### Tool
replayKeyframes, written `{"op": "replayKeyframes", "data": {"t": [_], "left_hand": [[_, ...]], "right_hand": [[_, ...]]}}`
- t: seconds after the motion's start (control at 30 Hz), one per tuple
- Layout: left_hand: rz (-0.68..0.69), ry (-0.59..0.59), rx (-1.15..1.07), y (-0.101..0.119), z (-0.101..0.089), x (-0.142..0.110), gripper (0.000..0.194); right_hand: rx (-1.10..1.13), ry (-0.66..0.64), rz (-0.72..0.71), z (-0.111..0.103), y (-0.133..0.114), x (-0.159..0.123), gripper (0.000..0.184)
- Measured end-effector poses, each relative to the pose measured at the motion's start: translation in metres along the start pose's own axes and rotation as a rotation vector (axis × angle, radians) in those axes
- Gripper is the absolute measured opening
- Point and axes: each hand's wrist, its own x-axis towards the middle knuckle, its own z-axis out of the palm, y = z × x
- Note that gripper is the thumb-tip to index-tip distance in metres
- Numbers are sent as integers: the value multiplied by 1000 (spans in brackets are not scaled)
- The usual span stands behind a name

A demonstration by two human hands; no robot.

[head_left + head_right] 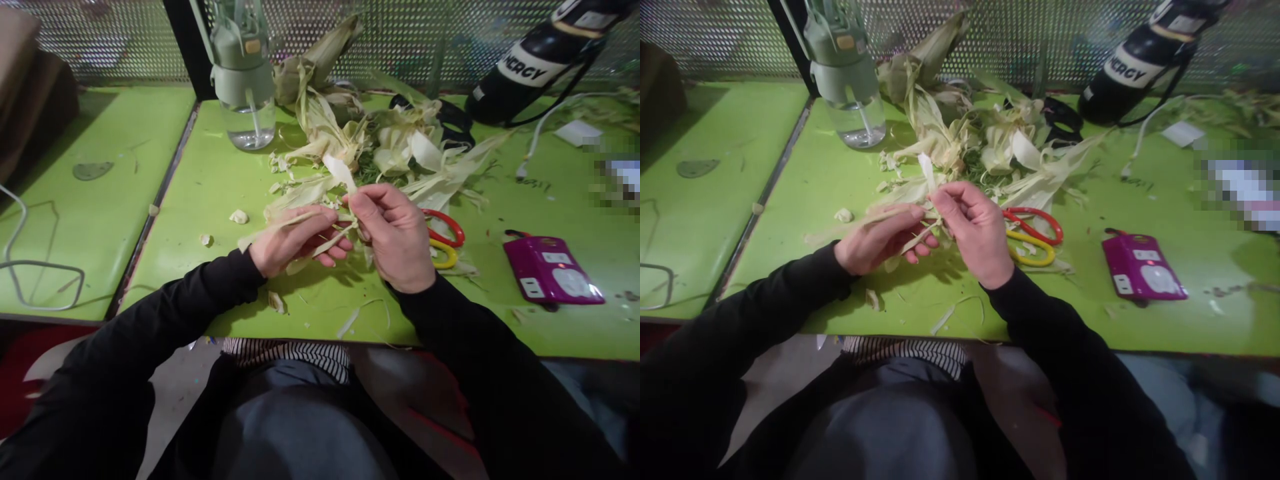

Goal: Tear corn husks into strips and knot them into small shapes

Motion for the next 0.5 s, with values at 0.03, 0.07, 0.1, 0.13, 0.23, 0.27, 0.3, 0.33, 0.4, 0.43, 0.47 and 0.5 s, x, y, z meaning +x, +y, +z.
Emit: {"op": "replayKeyframes", "data": {"t": [0.03, 0.07, 0.1, 0.13, 0.23, 0.27, 0.3, 0.33, 0.4, 0.43, 0.47, 0.5], "left_hand": [[-22, -19, -30, 0, 0, 0, 25], [-37, -31, -55, 0, 0, 1, 26], [-45, -40, -73, 1, 0, 1, 24], [-43, -41, -85, 1, 0, 1, 21], [-21, -32, -84, 2, 1, 0, 14], [-27, -37, -74, 3, 1, -1, 14], [-40, -47, -64, 3, 2, -1, 15], [-61, -62, -59, 2, 2, -1, 17], [-101, -88, -62, 2, 3, 0, 20], [-112, -91, -68, 1, 3, 1, 21], [-117, -89, -74, 1, 4, 1, 22], [-116, -83, -78, 1, 4, 1, 22]], "right_hand": [[8, 7, 3, 0, 1, 0, 28], [17, 9, 1, 1, 2, 0, 28], [30, 9, -8, 1, 3, 0, 27], [45, 5, -21, 2, 3, 0, 26], [60, -3, -47, 4, 5, -2, 23], [54, -2, -43, 5, 5, -2, 23], [49, 1, -33, 5, 6, -3, 23], [46, 1, -18, 5, 6, -3, 24], [58, -1, 12, 5, 5, -4, 26], [71, -7, 24, 5, 5, -4, 27], [82, -16, 31, 5, 5, -4, 27], [89, -24, 33, 5, 5, -5, 28]]}}
